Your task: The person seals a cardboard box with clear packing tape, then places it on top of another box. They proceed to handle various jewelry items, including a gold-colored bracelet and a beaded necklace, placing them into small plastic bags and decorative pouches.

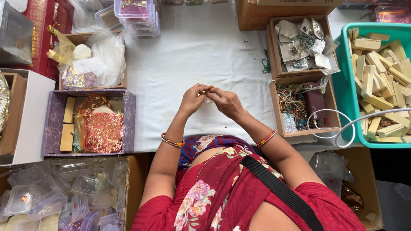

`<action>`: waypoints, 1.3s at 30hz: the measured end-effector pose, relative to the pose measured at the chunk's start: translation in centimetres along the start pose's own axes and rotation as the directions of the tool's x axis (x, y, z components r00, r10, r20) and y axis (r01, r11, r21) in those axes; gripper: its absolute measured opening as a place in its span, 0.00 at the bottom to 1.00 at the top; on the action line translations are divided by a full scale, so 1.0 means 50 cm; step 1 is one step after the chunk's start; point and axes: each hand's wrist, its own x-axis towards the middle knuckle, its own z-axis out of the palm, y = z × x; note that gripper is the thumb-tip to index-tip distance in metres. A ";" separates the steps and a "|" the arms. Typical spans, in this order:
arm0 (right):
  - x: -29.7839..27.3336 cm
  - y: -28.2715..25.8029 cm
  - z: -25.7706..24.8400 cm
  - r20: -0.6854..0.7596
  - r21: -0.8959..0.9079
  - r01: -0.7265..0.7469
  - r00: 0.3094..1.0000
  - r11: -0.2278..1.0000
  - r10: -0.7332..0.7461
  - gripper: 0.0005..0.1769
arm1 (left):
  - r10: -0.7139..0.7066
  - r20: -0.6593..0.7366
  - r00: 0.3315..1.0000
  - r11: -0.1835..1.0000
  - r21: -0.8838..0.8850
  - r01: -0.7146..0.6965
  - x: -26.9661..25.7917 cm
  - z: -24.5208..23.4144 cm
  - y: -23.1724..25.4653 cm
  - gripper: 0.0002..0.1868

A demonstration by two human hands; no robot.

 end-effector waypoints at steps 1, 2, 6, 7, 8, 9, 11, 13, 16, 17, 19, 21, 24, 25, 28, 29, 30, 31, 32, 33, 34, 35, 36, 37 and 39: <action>-0.011 0.008 0.012 0.073 0.003 -0.003 0.997 1.000 0.003 0.17 | 0.003 0.014 1.000 0.999 0.049 -0.004 -0.004 0.000 0.002 0.25; -0.020 0.018 0.023 0.145 0.004 -0.004 0.989 1.000 0.003 0.16 | 0.007 0.027 1.000 0.995 0.098 -0.010 -0.005 0.000 0.006 0.24; 0.026 -0.042 -0.049 0.439 0.018 -0.122 0.893 0.992 0.102 0.25 | 0.124 0.048 0.991 0.965 0.227 -0.131 0.002 0.016 -0.043 0.23; 0.032 -0.053 -0.063 0.452 0.044 -0.116 0.888 0.992 0.084 0.30 | 0.146 0.051 0.988 0.951 0.269 -0.155 -0.001 0.019 -0.044 0.21; 0.036 -0.066 -0.076 0.463 0.071 -0.113 0.884 0.991 0.067 0.35 | 0.168 0.057 0.984 0.933 0.312 -0.177 -0.005 0.021 -0.046 0.20; 0.022 -0.059 -0.054 0.458 0.070 -0.115 0.886 0.991 0.071 0.35 | 0.171 0.061 0.983 0.931 0.316 -0.182 -0.006 0.020 -0.042 0.20; -0.012 -0.042 -0.013 0.395 0.030 -0.120 0.913 0.992 0.098 0.25 | 0.140 0.062 0.988 0.933 0.325 -0.153 -0.008 0.023 -0.033 0.17; -0.026 -0.020 0.010 0.400 -0.002 -0.131 0.909 0.991 0.121 0.20 | 0.143 0.060 0.988 0.952 0.263 -0.154 -0.005 0.027 -0.034 0.17; -0.017 -0.012 -0.005 0.392 -0.023 -0.200 0.899 0.979 0.193 0.13 | 0.190 0.036 0.981 0.979 0.061 -0.192 -0.020 0.015 0.014 0.22; -0.006 -0.012 -0.018 0.376 -0.012 -0.257 0.894 0.966 0.242 0.12 | 0.235 0.009 0.972 0.969 -0.076 -0.234 -0.026 0.007 0.039 0.29; 0.028 -0.024 -0.076 0.385 0.027 -0.294 0.885 0.955 0.262 0.13 | 0.297 0.009 0.955 0.949 -0.113 -0.294 -0.032 0.000 0.035 0.38; 0.038 -0.010 -0.100 0.393 0.067 -0.330 0.876 0.942 0.279 0.14 | 0.357 0.006 0.934 0.924 -0.147 -0.353 -0.031 0.000 0.019 0.47; 0.061 0.006 -0.133 0.541 0.165 -0.380 0.806 0.910 0.239 0.15 | 0.224 0.119 0.967 0.974 -0.041 -0.221 -0.020 0.002 -0.008 0.45; 0.096 -0.015 -0.179 0.703 0.113 -0.570 0.625 0.814 0.340 0.17 | 0.119 0.156 0.981 0.993 -0.003 -0.120 -0.016 0.002 -0.007 0.40; 0.073 0.000 -0.166 0.653 0.182 -0.616 0.658 0.767 0.374 0.19 | -0.002 0.181 0.983 0.999 0.043 -0.006 -0.019 0.001 -0.022 0.30; 0.046 0.019 -0.137 0.409 0.299 -0.461 0.853 0.835 0.324 0.18 | -0.009 0.176 0.984 0.999 0.047 0.000 -0.020 0.001 -0.029 0.25; 0.049 0.016 -0.144 0.412 0.301 -0.459 0.853 0.836 0.320 0.18 | -0.012 0.172 0.985 0.999 0.047 0.004 -0.021 0.002 -0.034 0.25; 0.053 0.013 -0.151 0.319 0.250 -0.414 0.889 0.875 0.330 0.16 | 0.010 0.163 0.987 0.999 0.044 -0.017 -0.021 0.002 -0.039 0.21; 0.056 0.010 -0.158 0.224 0.192 -0.373 0.917 0.908 0.330 0.14 | 0.030 0.156 0.987 0.998 0.041 -0.037 -0.022 0.004 -0.044 0.17; 0.072 0.005 -0.168 0.227 0.195 -0.372 0.917 0.908 0.327 0.14 | 0.026 0.152 0.988 0.999 0.041 -0.033 -0.014 0.005 -0.061 0.17; 0.086 0.000 -0.179 0.261 0.232 -0.293 0.937 0.928 0.231 0.22 | 0.073 0.146 0.987 0.997 -0.041 -0.067 -0.008 0.010 -0.079 0.15; 0.099 -0.005 -0.190 0.292 0.271 -0.214 0.947 0.939 0.131 0.30 | 0.118 0.135 0.984 0.987 -0.122 -0.102 -0.001 0.014 -0.096 0.13; 0.107 -0.006 -0.194 0.295 0.273 -0.215 0.947 0.938 0.131 0.30 | 0.115 0.134 0.984 0.987 -0.123 -0.099 0.003 0.009 -0.098 0.13; 0.114 -0.007 -0.198 0.326 0.444 -0.215 0.943 0.870 0.067 0.34 | 0.140 0.114 0.984 0.957 -0.270 -0.105 0.006 0.004 -0.100 0.12; 0.126 0.001 -0.196 0.351 0.598 -0.217 0.936 0.772 -0.008 0.38 | 0.160 0.085 0.983 0.902 -0.418 -0.111 0.016 -0.003 -0.081 0.11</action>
